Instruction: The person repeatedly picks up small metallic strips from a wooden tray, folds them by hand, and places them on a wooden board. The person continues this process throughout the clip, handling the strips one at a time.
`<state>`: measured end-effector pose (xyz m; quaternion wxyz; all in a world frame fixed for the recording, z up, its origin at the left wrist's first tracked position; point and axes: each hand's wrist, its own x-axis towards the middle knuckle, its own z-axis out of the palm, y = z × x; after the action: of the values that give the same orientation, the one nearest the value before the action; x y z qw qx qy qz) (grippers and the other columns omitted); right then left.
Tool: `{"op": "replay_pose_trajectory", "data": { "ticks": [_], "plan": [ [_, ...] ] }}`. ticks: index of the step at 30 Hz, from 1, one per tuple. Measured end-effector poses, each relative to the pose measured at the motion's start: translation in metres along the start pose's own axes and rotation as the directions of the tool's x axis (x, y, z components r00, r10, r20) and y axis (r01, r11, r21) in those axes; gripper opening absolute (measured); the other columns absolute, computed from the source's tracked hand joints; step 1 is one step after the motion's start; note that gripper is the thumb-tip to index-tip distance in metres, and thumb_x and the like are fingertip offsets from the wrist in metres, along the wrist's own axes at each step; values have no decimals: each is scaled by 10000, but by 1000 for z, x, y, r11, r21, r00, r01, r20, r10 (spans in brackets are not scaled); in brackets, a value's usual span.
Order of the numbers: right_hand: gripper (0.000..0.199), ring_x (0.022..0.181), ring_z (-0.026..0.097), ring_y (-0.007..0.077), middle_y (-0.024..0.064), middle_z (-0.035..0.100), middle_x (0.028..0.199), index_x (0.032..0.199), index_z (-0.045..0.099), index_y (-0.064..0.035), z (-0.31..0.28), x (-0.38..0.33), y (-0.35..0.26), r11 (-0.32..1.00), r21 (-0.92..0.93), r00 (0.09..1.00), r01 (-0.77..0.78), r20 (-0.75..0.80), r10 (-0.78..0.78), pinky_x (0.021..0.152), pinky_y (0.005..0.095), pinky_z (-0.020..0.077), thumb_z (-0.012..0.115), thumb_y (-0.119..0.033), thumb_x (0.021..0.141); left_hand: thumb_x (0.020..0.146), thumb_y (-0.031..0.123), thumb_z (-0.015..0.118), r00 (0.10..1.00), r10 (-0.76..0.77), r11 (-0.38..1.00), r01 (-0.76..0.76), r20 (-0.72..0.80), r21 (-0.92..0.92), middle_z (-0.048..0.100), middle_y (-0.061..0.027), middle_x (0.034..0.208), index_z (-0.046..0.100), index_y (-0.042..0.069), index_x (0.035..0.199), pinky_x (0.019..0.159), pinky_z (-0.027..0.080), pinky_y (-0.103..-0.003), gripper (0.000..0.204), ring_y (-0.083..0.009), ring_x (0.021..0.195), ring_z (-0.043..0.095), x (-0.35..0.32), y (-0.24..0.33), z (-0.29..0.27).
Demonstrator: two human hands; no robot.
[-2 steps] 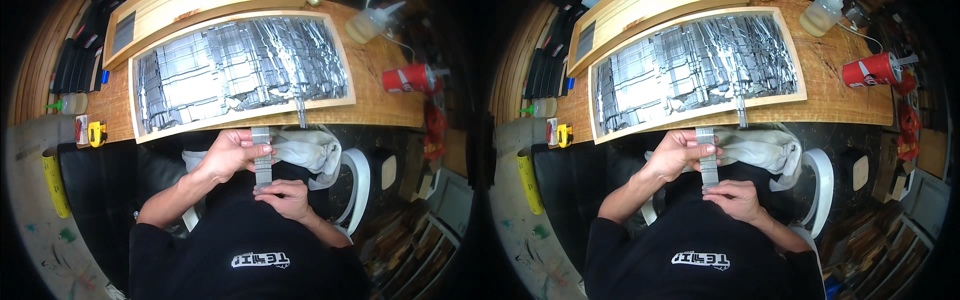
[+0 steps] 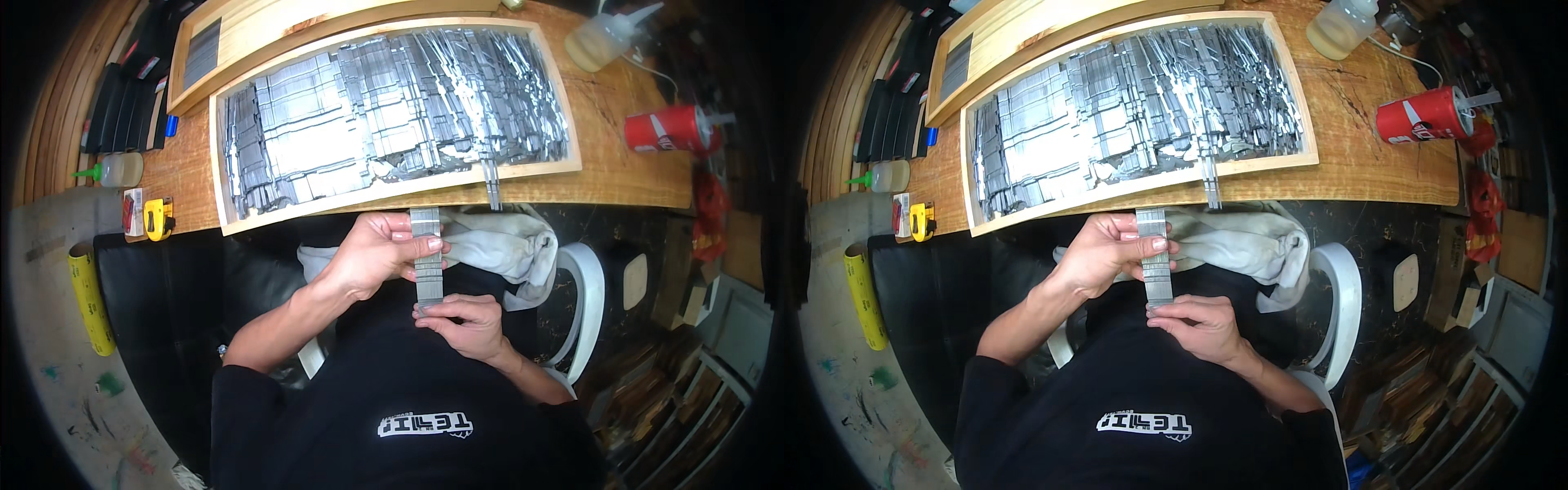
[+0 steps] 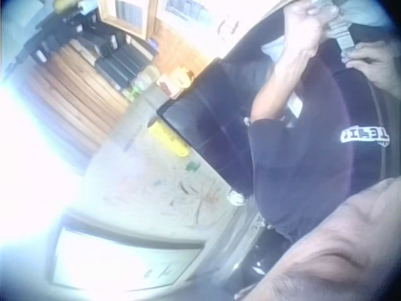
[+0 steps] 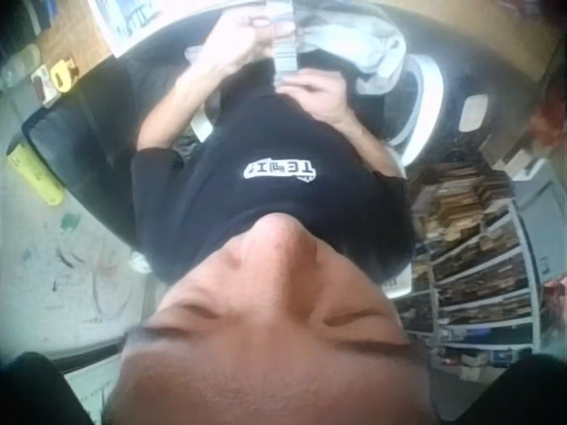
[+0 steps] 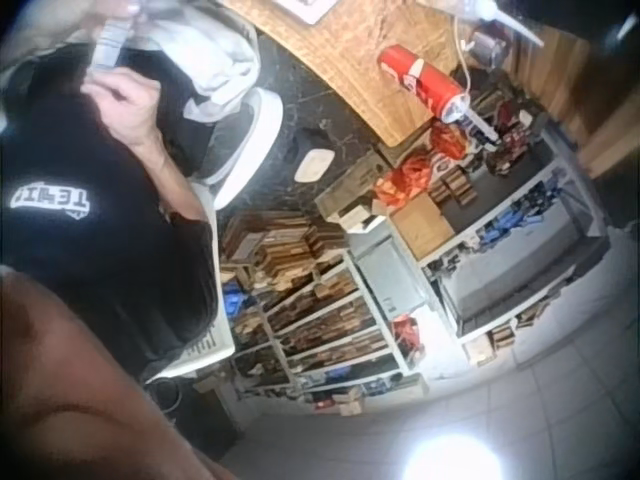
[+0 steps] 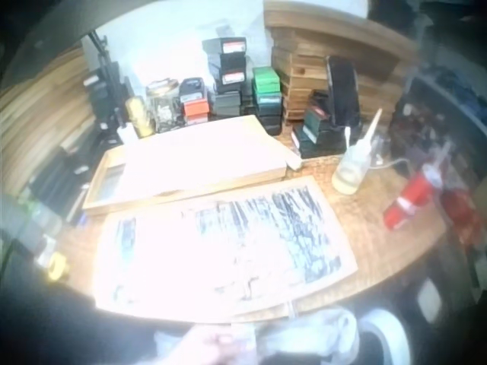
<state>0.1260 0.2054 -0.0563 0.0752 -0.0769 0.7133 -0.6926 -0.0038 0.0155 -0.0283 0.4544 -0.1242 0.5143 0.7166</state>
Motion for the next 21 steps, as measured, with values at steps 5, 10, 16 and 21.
{"op": "replay_pose_trajectory", "data": {
  "ticks": [5,10,16,21],
  "plan": [
    [197,801,792,219,129,809,920,1026,801,16,1,-2,2,998,-62,1000,-8,-31,6,721,292,623,855,0,837,962,140,792,1000,-8,1000,8,7,13,798,-142,1065,732,18,1209,661,636,-280,282,-231,930,793,2,-3,-4],
    [168,997,764,229,117,774,1029,946,775,10,-18,10,-28,981,-105,984,-161,55,167,828,315,599,878,-22,817,956,151,801,1000,22,998,-23,14,60,806,-120,1027,739,27,1182,621,589,-243,266,-189,910,790,2,-1,0],
    [297,1470,430,422,182,532,1379,1163,621,-50,-55,43,-46,617,786,992,25,-96,81,1195,735,316,681,-292,1002,985,110,762,995,100,991,-98,-17,90,807,-108,1006,744,18,1167,630,560,-212,205,-182,888,787,-16,-9,5],
    [462,1569,252,409,183,525,1429,1273,602,-37,-45,55,-36,305,952,1000,-12,16,-13,1239,772,83,582,-432,1034,1003,83,737,989,146,987,-148,25,69,804,-94,1014,745,11,1180,696,572,-226,192,-140,909,764,-24,-15,8]
  ]
}}
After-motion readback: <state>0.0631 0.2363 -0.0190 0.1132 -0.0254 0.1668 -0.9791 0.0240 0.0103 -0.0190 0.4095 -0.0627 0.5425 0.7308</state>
